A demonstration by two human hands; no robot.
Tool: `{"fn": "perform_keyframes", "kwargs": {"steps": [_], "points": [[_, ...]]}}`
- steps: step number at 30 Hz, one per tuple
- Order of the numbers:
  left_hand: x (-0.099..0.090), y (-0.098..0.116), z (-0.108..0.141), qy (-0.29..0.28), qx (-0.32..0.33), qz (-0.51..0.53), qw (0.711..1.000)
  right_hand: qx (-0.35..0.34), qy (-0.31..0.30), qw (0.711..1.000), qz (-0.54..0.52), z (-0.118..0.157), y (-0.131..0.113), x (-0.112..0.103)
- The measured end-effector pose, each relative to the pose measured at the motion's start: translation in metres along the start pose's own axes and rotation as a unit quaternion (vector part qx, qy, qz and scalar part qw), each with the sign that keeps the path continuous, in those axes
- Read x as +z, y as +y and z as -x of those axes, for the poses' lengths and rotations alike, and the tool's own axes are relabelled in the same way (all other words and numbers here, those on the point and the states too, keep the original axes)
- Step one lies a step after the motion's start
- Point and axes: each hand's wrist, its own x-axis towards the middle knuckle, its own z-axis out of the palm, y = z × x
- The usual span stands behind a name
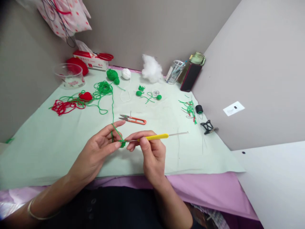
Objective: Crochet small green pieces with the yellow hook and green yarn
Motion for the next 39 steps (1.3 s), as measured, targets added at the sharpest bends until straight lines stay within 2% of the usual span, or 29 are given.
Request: {"fn": "perform_keyframes", "kwargs": {"steps": [2,4,8,10,14,16,19,20,22,24,25,27,29,33,35,37,39], "points": [[-0.002,-0.002,0.000,0.001,0.012,-0.024,1.000,-0.056,-0.010,0.996,0.069,0.004,-0.001,-0.001],[-0.003,-0.003,0.000,0.003,0.026,-0.050,0.998,-0.130,-0.032,0.980,0.145,0.007,-0.001,-0.002],[-0.002,-0.003,-0.001,0.018,0.034,-0.087,0.995,-0.251,-0.069,0.923,0.284,0.011,0.003,-0.003],[0.000,-0.002,-0.001,0.024,0.033,-0.096,0.995,-0.279,-0.075,0.900,0.326,0.010,0.004,-0.002],[0.003,-0.001,0.001,0.039,0.037,-0.087,0.995,-0.290,-0.062,0.895,0.332,0.010,0.005,-0.003],[0.004,0.000,0.001,0.042,0.030,-0.055,0.997,-0.294,-0.059,0.881,0.367,0.012,0.007,-0.003],[0.005,0.003,-0.001,-0.001,-0.047,0.055,0.997,-0.322,-0.057,0.845,0.423,0.015,0.010,-0.003],[0.005,0.005,-0.003,-0.022,-0.082,0.093,0.992,-0.324,-0.050,0.852,0.409,0.015,0.010,-0.003],[0.004,0.010,-0.005,-0.048,-0.129,0.141,0.981,-0.283,-0.020,0.900,0.331,0.013,0.008,-0.003],[0.005,0.013,-0.007,-0.042,-0.124,0.144,0.981,-0.199,0.018,0.955,0.217,0.009,0.003,-0.002],[0.005,0.014,-0.007,-0.035,-0.110,0.133,0.984,-0.155,0.033,0.974,0.160,0.007,0.001,-0.001],[0.007,0.013,-0.007,-0.030,-0.080,0.100,0.991,-0.096,0.037,0.991,0.082,0.002,-0.002,0.000],[0.009,0.010,-0.006,-0.031,-0.054,0.071,0.996,-0.090,0.014,0.993,0.076,0.000,-0.002,0.003],[0.011,0.003,-0.005,-0.007,-0.032,0.049,0.998,-0.158,0.005,0.970,0.186,0.005,0.005,0.006],[0.011,0.002,-0.006,-0.009,-0.057,0.075,0.996,-0.206,0.013,0.946,0.252,0.009,0.009,0.006],[0.010,0.002,-0.007,-0.038,-0.106,0.121,0.986,-0.238,0.015,0.926,0.292,0.010,0.011,0.003],[0.008,0.003,-0.010,-0.052,-0.136,0.158,0.977,-0.215,0.025,0.939,0.266,0.008,0.008,-0.001]]}}
